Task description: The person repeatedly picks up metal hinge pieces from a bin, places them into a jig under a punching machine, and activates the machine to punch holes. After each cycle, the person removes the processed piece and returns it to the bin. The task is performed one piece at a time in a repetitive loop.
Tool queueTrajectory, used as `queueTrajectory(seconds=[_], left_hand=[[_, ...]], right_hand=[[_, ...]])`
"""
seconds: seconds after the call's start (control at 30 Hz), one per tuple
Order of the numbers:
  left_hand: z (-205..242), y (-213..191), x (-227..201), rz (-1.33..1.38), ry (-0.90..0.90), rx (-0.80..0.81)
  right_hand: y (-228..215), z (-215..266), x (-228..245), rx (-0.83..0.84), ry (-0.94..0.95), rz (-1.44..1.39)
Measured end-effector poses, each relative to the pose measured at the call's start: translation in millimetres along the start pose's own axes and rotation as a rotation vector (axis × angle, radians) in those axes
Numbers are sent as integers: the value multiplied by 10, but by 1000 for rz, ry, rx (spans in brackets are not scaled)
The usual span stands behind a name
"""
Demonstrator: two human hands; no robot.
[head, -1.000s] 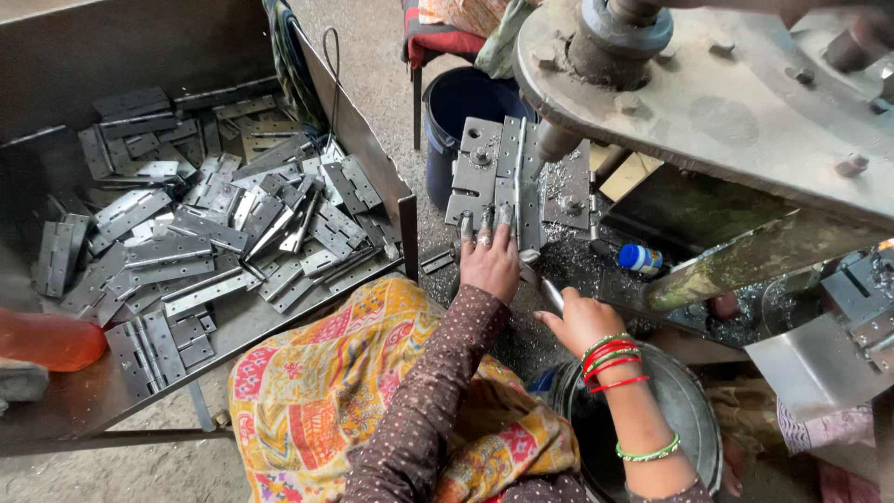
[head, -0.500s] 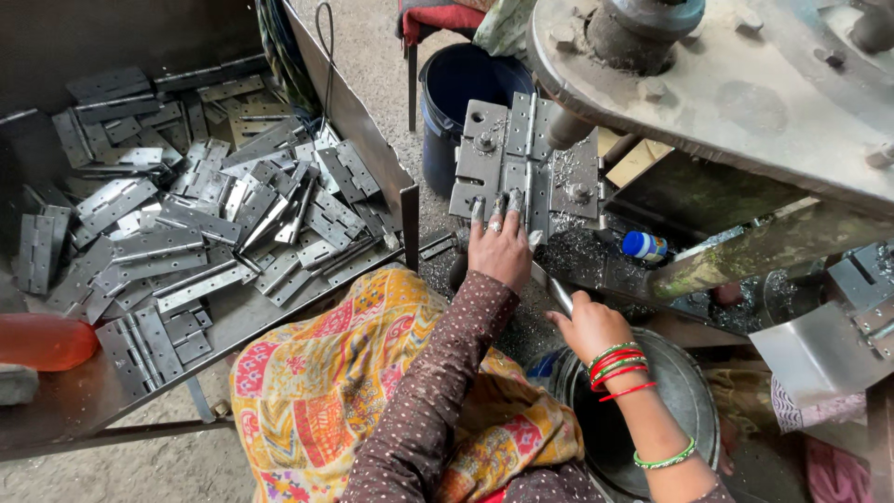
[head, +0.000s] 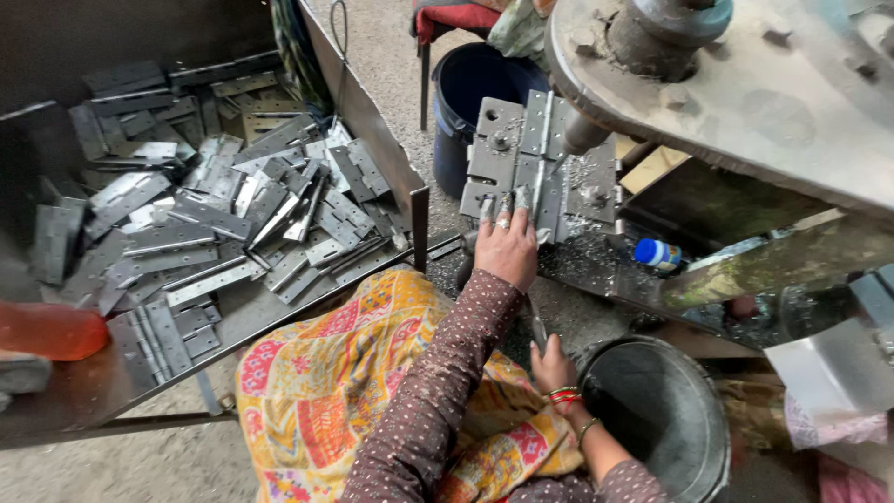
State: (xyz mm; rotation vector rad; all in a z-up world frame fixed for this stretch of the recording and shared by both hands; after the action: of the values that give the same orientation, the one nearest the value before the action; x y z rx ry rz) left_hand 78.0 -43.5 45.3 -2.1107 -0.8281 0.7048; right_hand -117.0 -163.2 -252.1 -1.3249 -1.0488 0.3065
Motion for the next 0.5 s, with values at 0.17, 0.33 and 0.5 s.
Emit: queueTrajectory(seconds=[0.17, 0.33, 0.5], left_hand=[[22, 142, -61, -50, 35, -15], [-76, 514, -16, -132, -8, 21], [-220, 691, 19, -125, -7, 117]], right_hand=[[-368, -148, -1, 329, 32, 40], [-1012, -319, 252, 326, -123, 150], [-502, -47, 155, 295, 110, -141]])
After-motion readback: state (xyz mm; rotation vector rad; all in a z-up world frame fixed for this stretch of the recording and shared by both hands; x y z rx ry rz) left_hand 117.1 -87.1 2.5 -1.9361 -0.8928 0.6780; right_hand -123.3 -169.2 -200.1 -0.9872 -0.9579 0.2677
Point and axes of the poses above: each hand's wrist, its own z-axis away from the middle knuckle, its own y-axis out of the palm, x = y × z, the point moved 9 cm from there along -z, towards the middle knuckle, and after that the axes turned 15 degrees about -x, right-handed, at the moved point
